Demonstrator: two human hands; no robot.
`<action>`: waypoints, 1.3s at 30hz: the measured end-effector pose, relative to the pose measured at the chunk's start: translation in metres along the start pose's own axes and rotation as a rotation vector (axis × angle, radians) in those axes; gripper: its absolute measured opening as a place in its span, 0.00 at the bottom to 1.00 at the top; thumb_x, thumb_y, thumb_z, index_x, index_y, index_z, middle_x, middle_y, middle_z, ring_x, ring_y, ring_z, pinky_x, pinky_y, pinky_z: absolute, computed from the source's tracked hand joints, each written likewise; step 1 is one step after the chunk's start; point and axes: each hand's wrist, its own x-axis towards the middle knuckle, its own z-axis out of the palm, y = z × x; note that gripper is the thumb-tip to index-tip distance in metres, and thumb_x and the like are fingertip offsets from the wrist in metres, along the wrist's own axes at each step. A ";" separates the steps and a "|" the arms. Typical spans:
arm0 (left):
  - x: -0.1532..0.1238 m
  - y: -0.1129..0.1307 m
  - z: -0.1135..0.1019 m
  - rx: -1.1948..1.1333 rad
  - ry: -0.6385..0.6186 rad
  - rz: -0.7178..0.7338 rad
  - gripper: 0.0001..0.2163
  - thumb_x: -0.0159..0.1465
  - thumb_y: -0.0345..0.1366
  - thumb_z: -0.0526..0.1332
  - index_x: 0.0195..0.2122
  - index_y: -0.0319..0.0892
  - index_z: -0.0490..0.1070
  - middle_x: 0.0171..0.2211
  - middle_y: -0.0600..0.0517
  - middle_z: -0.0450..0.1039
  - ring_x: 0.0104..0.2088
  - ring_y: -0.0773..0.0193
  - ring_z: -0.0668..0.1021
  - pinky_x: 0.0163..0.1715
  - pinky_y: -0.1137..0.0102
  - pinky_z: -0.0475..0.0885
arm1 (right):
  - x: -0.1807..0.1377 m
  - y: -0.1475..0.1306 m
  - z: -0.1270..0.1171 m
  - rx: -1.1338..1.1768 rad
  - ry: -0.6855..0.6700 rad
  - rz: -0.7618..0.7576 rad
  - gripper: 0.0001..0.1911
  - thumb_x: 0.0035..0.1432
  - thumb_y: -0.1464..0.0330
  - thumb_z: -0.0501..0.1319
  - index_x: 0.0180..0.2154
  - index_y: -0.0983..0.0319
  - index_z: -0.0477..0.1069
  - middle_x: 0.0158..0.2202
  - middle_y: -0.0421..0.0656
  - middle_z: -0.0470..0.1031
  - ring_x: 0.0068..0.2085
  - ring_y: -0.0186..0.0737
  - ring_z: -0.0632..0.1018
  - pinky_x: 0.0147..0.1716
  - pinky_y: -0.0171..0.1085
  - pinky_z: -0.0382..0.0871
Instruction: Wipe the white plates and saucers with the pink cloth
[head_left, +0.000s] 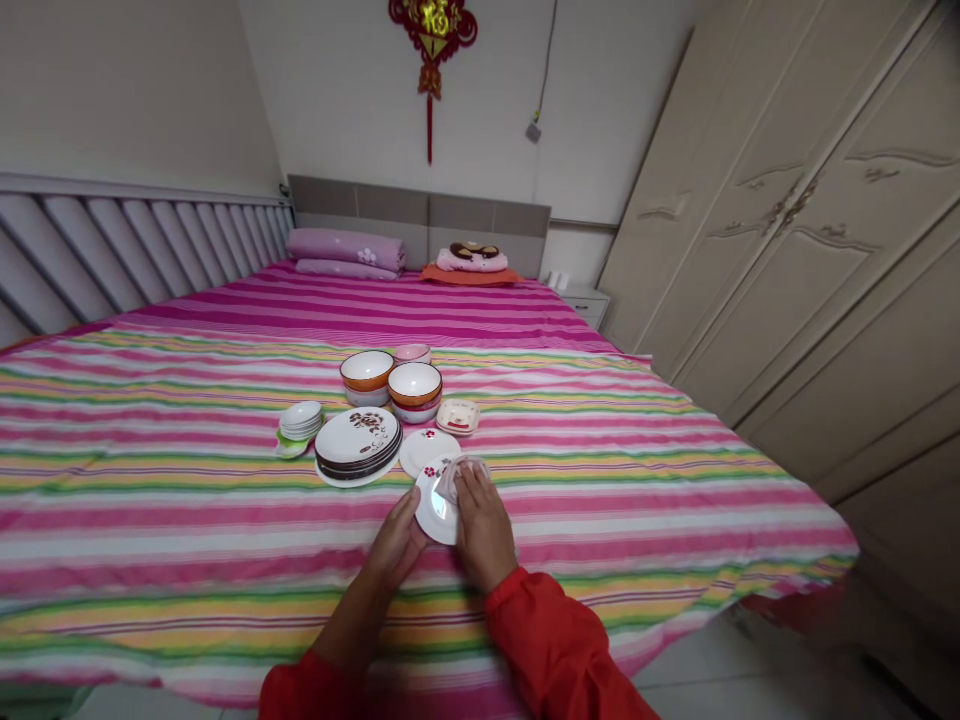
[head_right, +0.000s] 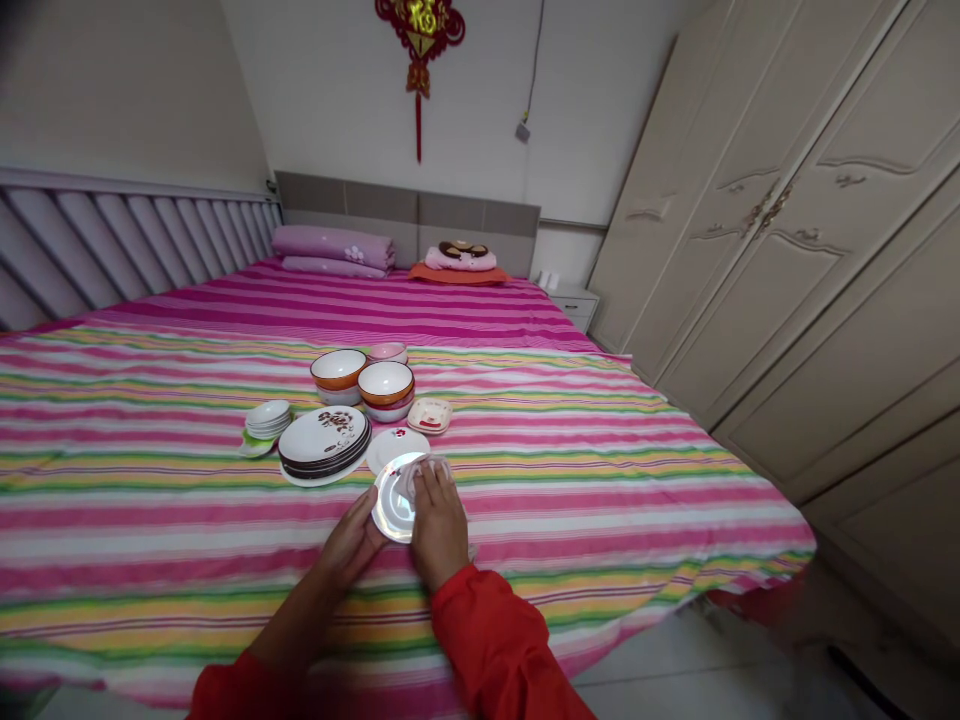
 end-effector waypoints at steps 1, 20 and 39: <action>0.000 0.001 -0.001 0.002 0.009 -0.001 0.17 0.61 0.38 0.61 0.50 0.36 0.70 0.45 0.41 0.76 0.50 0.52 0.75 0.52 0.58 0.68 | -0.004 -0.001 -0.002 0.006 -0.011 -0.006 0.25 0.59 0.78 0.49 0.58 0.67 0.61 0.60 0.53 0.63 0.64 0.48 0.57 0.59 0.53 0.58; 0.001 0.025 0.021 0.279 0.155 0.016 0.16 0.61 0.42 0.60 0.47 0.40 0.71 0.54 0.39 0.69 0.53 0.52 0.72 0.53 0.56 0.66 | 0.009 0.004 -0.042 0.872 0.102 0.413 0.12 0.54 0.69 0.60 0.41 0.62 0.76 0.39 0.44 0.79 0.41 0.44 0.78 0.44 0.42 0.71; -0.007 0.015 0.018 0.050 0.089 -0.005 0.09 0.54 0.31 0.67 0.35 0.38 0.72 0.36 0.46 0.79 0.42 0.58 0.79 0.49 0.61 0.71 | 0.016 0.029 -0.033 1.513 0.240 1.004 0.21 0.44 0.61 0.69 0.41 0.63 0.74 0.39 0.46 0.80 0.41 0.45 0.79 0.43 0.43 0.72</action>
